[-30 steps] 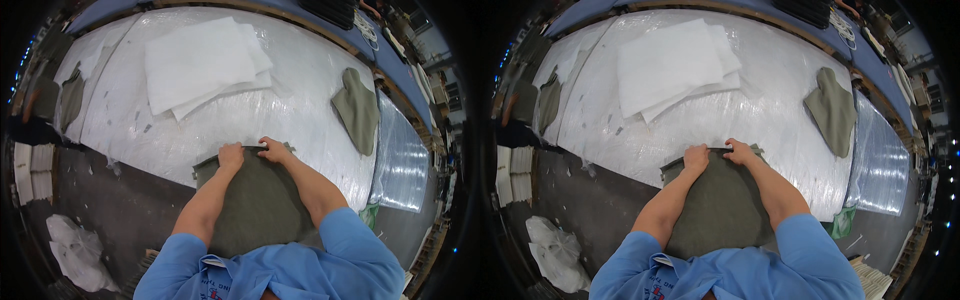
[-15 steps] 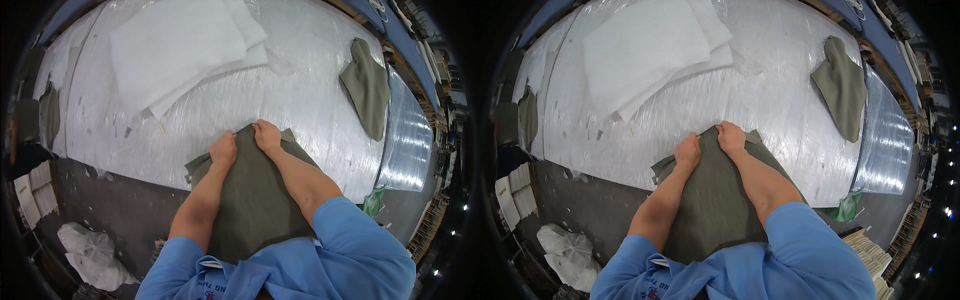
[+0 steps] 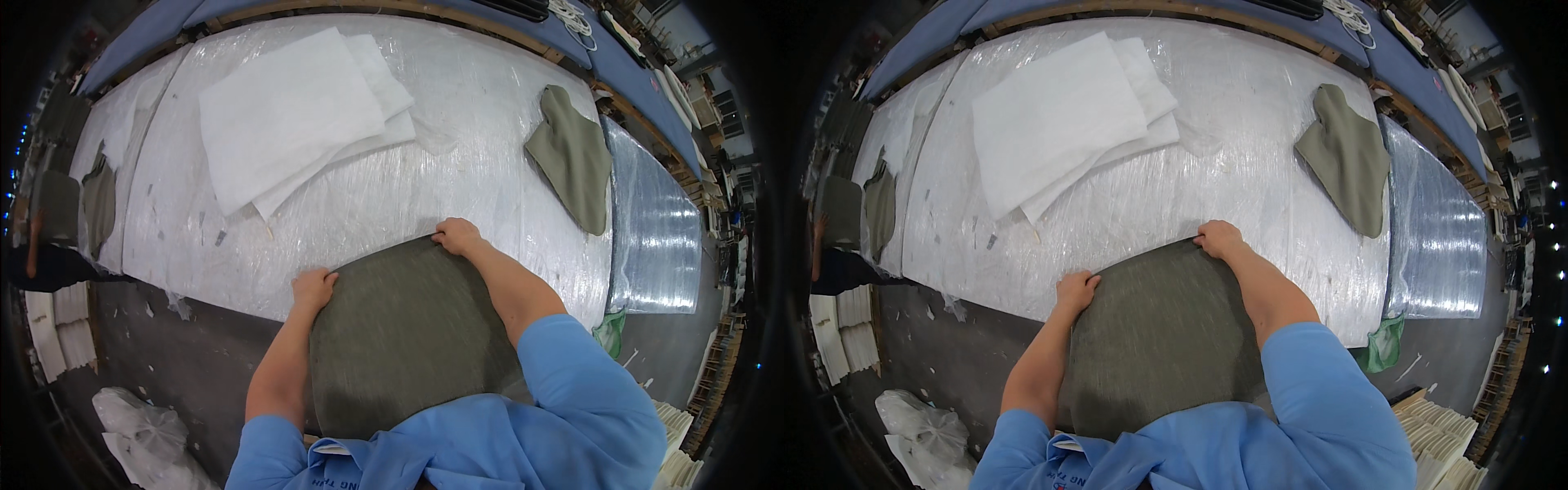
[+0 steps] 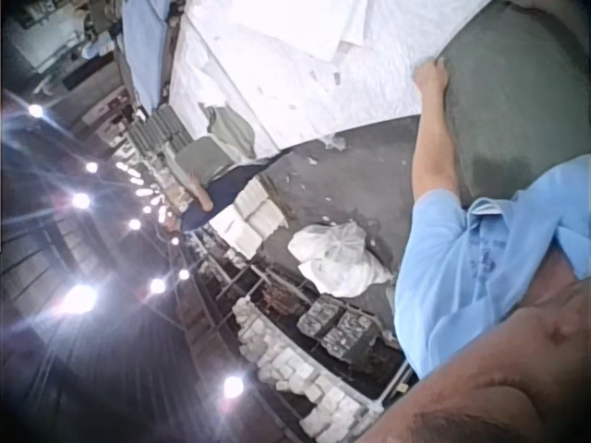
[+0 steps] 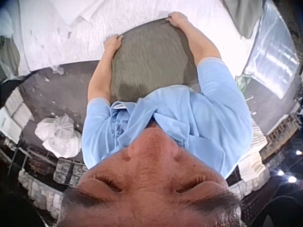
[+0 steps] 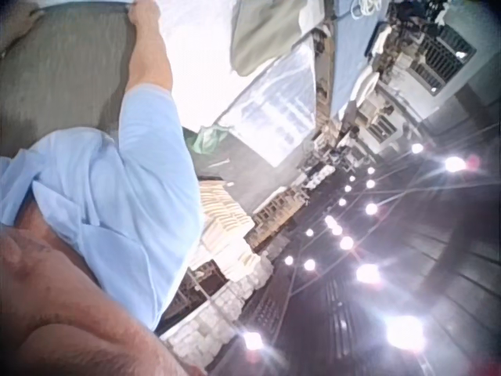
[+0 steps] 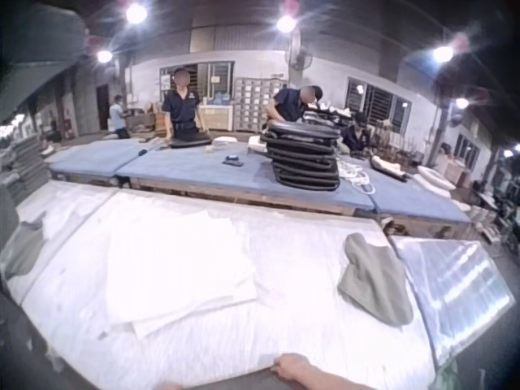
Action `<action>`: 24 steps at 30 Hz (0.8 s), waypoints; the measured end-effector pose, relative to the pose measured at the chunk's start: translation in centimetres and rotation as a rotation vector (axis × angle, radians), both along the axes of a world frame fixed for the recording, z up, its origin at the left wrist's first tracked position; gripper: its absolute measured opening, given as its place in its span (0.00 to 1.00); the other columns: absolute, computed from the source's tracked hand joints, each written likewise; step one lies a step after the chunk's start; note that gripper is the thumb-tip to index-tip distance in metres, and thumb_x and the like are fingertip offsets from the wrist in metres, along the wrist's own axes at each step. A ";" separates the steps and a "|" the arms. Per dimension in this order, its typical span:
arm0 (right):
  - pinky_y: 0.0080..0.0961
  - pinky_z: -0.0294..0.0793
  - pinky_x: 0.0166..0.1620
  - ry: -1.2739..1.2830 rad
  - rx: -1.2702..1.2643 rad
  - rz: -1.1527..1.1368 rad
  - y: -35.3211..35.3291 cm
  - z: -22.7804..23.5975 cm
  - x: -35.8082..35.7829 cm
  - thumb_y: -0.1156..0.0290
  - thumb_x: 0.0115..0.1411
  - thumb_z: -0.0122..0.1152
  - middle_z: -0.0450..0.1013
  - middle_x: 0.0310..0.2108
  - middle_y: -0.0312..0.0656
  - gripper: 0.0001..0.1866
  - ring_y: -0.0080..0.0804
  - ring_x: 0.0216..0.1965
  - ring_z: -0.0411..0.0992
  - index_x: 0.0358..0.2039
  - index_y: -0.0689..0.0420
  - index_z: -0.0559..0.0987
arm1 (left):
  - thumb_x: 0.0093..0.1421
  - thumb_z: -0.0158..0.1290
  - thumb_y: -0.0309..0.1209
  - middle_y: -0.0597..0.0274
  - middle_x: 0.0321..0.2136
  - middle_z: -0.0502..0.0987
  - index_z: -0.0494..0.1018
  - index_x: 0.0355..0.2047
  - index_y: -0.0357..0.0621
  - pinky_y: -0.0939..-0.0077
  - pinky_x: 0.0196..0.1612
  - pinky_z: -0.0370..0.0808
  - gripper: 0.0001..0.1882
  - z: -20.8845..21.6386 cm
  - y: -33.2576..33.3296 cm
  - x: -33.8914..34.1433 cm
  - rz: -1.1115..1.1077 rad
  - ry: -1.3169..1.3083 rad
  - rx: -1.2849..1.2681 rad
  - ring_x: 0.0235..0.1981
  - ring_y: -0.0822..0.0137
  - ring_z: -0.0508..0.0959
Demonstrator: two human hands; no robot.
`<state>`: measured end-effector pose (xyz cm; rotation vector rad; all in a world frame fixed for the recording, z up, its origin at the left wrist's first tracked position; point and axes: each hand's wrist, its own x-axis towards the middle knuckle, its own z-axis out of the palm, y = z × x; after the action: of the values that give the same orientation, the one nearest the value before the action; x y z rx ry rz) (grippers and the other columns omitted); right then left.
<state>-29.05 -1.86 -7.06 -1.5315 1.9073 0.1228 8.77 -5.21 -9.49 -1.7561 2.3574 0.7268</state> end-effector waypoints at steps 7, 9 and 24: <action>0.48 0.75 0.45 -0.053 -0.351 -0.274 1.3 -4.8 1.2 0.59 0.67 0.57 0.79 0.39 0.50 0.13 0.56 0.42 0.76 0.36 0.56 0.81 | 0.69 0.51 0.45 0.51 0.31 0.82 0.78 0.28 0.44 0.44 0.42 0.69 0.19 -1.8 0.4 -1.7 0.185 -0.004 -0.082 0.37 0.42 0.80; 0.48 0.75 0.44 -0.092 -0.361 -0.315 0.5 -5.1 1.3 0.60 0.67 0.57 0.79 0.38 0.50 0.13 0.56 0.41 0.76 0.35 0.57 0.81 | 0.68 0.52 0.44 0.51 0.30 0.82 0.77 0.27 0.44 0.45 0.41 0.69 0.19 -1.9 0.0 -1.6 0.185 -0.021 -0.137 0.36 0.43 0.79; 0.46 0.64 0.68 -0.391 0.641 -0.529 6.9 15.0 -4.2 0.30 0.54 0.66 0.58 0.68 0.63 0.62 0.55 0.69 0.60 0.74 0.58 0.51 | 0.60 0.66 0.47 0.35 0.66 0.61 0.52 0.72 0.35 0.56 0.62 0.70 0.50 14.2 10.5 4.2 0.893 0.626 0.815 0.63 0.47 0.69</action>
<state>-33.23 5.06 7.93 -0.5583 1.6634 0.1625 13.02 5.25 4.70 -2.2245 0.9531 2.1915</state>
